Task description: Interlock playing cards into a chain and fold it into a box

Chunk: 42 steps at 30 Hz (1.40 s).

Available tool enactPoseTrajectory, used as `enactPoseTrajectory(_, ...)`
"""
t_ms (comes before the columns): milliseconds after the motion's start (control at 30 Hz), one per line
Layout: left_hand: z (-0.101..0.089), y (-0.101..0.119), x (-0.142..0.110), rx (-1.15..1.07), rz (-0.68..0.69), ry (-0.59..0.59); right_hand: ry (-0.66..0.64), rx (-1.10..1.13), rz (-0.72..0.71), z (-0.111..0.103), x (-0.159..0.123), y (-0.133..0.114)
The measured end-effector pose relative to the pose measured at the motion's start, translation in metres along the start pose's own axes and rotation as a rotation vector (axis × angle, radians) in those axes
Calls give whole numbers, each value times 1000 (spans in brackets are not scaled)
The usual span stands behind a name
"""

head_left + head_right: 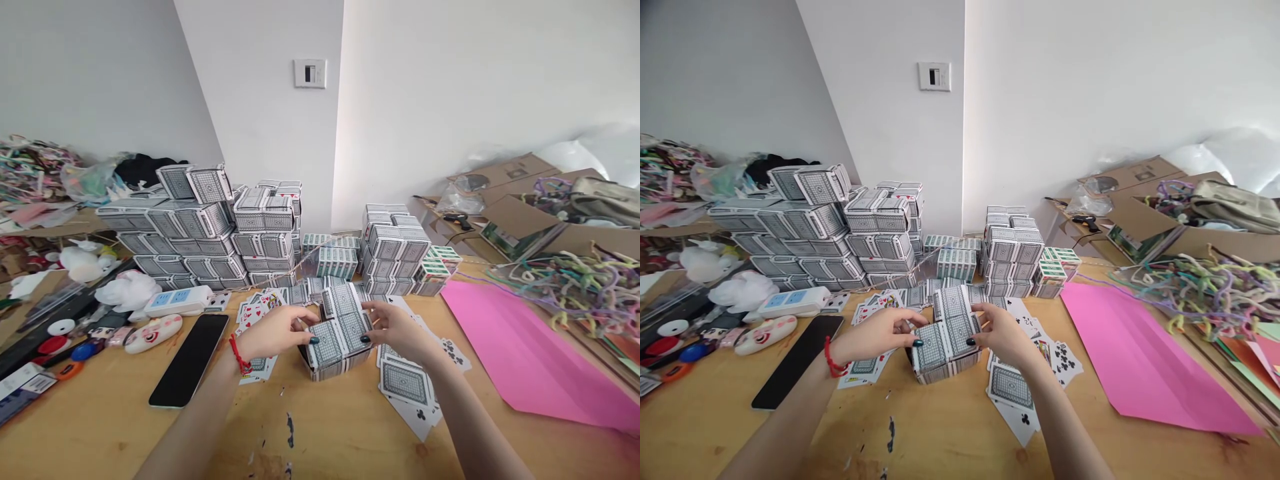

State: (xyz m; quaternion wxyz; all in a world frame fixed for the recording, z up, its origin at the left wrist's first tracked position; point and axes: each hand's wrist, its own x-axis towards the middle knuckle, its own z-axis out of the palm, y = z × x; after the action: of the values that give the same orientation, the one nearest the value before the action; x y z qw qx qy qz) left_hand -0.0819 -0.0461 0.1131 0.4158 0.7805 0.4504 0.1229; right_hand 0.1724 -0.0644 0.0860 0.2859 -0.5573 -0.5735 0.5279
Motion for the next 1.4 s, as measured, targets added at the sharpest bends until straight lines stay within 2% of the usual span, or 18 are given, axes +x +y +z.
enactPoseTrajectory(467, 0, 5, -1, 25, -1, -4, -10, 37, -37, -3, -2, -1)
enactPoseTrajectory(867, -2, 6, -1, 24, -8, -36, 54, -132, 6, -2, -2, -5)
enactPoseTrajectory(1400, 2, 8, 0, -11, -15, -51, 48, -124, 18, -5, 0, 0)
